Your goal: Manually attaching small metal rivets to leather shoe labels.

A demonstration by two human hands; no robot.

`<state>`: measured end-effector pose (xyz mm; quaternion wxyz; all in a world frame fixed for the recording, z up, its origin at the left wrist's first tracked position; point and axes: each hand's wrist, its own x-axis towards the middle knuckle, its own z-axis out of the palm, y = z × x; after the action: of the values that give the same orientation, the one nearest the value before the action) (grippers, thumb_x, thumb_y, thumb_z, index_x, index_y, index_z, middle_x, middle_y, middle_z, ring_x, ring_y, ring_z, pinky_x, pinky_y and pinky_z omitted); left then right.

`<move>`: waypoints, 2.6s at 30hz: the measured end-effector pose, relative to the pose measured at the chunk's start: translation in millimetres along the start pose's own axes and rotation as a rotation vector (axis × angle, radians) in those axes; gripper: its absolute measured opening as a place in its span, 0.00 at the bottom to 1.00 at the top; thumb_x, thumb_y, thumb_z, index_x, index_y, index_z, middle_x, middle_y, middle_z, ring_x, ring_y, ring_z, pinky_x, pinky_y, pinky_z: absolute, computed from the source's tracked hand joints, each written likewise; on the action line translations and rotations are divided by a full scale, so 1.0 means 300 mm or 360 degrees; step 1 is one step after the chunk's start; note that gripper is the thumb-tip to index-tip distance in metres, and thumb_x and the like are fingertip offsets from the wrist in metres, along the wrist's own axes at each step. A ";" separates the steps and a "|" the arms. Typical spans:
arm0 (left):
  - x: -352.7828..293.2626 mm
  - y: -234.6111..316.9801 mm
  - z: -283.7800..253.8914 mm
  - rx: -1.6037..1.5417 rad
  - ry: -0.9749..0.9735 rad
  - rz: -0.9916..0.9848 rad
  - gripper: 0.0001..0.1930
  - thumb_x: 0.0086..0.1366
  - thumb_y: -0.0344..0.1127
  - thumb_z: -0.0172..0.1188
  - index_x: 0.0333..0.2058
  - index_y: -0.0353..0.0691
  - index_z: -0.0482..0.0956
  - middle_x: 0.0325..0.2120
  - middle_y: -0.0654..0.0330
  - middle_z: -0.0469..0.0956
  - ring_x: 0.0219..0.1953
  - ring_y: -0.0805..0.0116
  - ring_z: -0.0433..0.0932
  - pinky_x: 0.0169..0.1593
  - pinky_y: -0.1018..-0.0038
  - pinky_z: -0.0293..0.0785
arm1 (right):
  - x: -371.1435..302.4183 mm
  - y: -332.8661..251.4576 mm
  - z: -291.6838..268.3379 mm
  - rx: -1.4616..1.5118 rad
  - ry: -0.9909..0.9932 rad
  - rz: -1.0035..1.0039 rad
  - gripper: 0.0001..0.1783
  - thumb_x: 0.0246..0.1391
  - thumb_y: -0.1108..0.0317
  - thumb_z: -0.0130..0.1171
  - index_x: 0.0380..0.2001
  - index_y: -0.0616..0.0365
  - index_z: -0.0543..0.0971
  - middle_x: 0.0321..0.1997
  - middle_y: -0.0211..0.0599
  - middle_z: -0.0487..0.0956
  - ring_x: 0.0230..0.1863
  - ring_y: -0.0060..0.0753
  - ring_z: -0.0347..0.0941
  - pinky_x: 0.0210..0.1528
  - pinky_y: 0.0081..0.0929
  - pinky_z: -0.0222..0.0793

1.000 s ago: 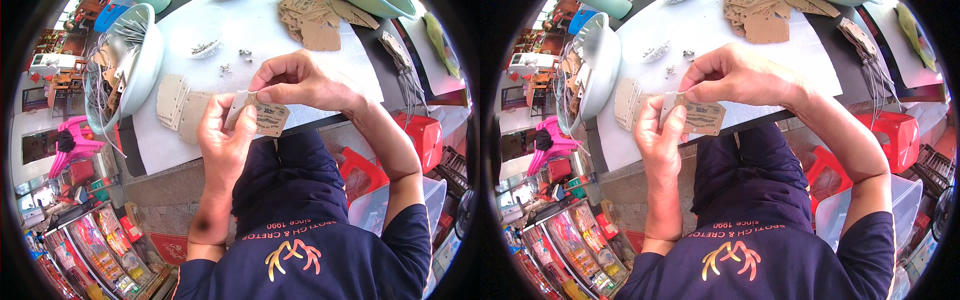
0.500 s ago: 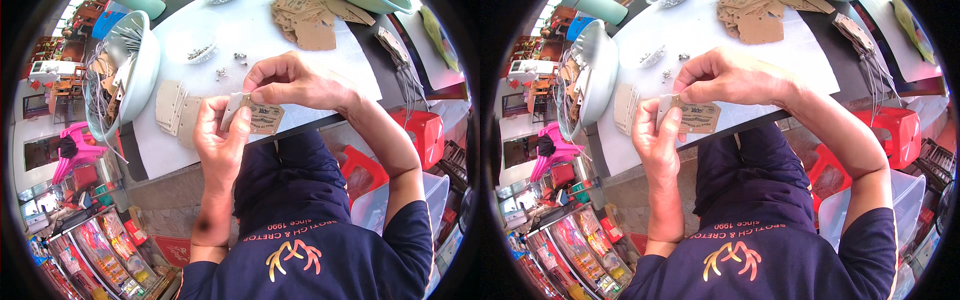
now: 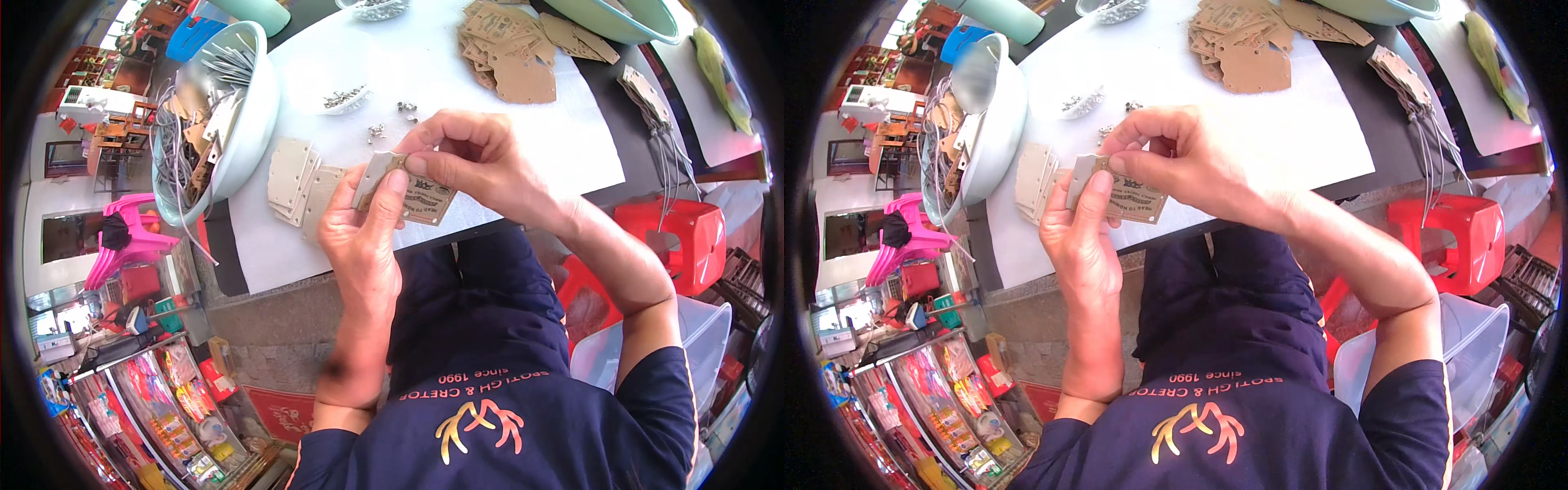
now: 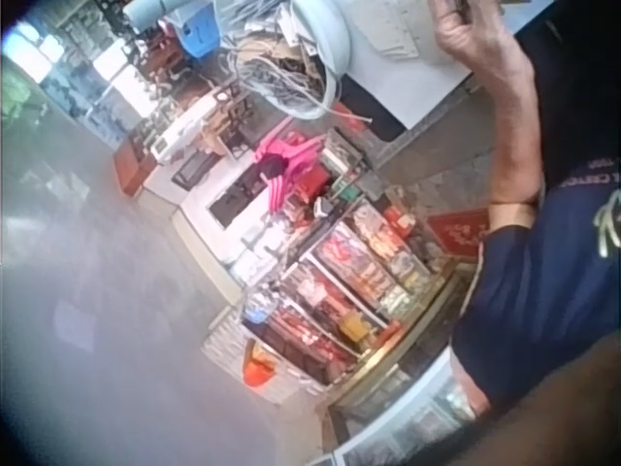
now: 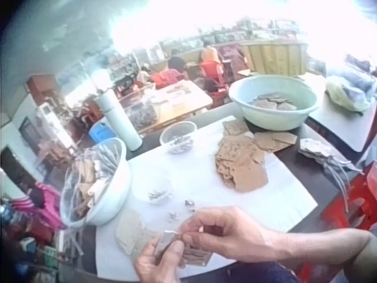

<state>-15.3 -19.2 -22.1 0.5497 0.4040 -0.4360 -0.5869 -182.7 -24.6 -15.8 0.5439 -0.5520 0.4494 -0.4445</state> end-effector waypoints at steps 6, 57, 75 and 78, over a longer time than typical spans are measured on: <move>-0.008 0.022 -0.005 -0.0093 0.0014 -0.0063 0.11 0.61 0.31 0.65 0.41 0.35 0.79 0.29 0.68 0.78 0.27 0.84 0.69 0.29 0.86 0.62 | -0.023 0.001 0.030 -0.0242 0.0246 -0.0387 0.09 0.56 0.69 0.62 0.40 0.56 0.81 0.24 0.22 0.73 0.26 0.11 0.64 0.29 0.16 0.64; -0.038 0.015 -0.077 -0.0108 -0.0177 -0.0236 0.07 0.65 0.28 0.59 0.41 0.34 0.77 0.29 0.67 0.78 0.26 0.88 0.70 0.26 0.88 0.64 | 0.157 0.000 -0.075 -0.1799 0.0109 -0.0626 0.09 0.53 0.66 0.58 0.30 0.60 0.80 0.32 0.41 0.77 0.31 0.47 0.77 0.36 0.38 0.73; -0.037 -0.005 -0.055 -0.0199 -0.0131 -0.0173 0.11 0.67 0.31 0.59 0.44 0.32 0.73 0.32 0.64 0.78 0.31 0.86 0.73 0.32 0.86 0.69 | -0.011 0.009 0.028 -0.0377 0.0036 -0.0311 0.08 0.58 0.67 0.61 0.33 0.62 0.77 0.25 0.27 0.72 0.25 0.14 0.63 0.27 0.18 0.63; -0.041 -0.009 -0.057 -0.0079 -0.0130 -0.0116 0.11 0.67 0.31 0.58 0.44 0.31 0.73 0.33 0.64 0.78 0.32 0.85 0.72 0.35 0.85 0.70 | -0.014 0.033 0.054 -0.0441 0.0144 -0.0444 0.08 0.55 0.69 0.63 0.32 0.63 0.77 0.29 0.33 0.74 0.23 0.21 0.68 0.27 0.22 0.65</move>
<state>1.1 -8.2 -29.9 0.5196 0.3817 -0.4285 -0.6330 -167.9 -17.3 -25.9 0.3752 -0.6579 0.4494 -0.4737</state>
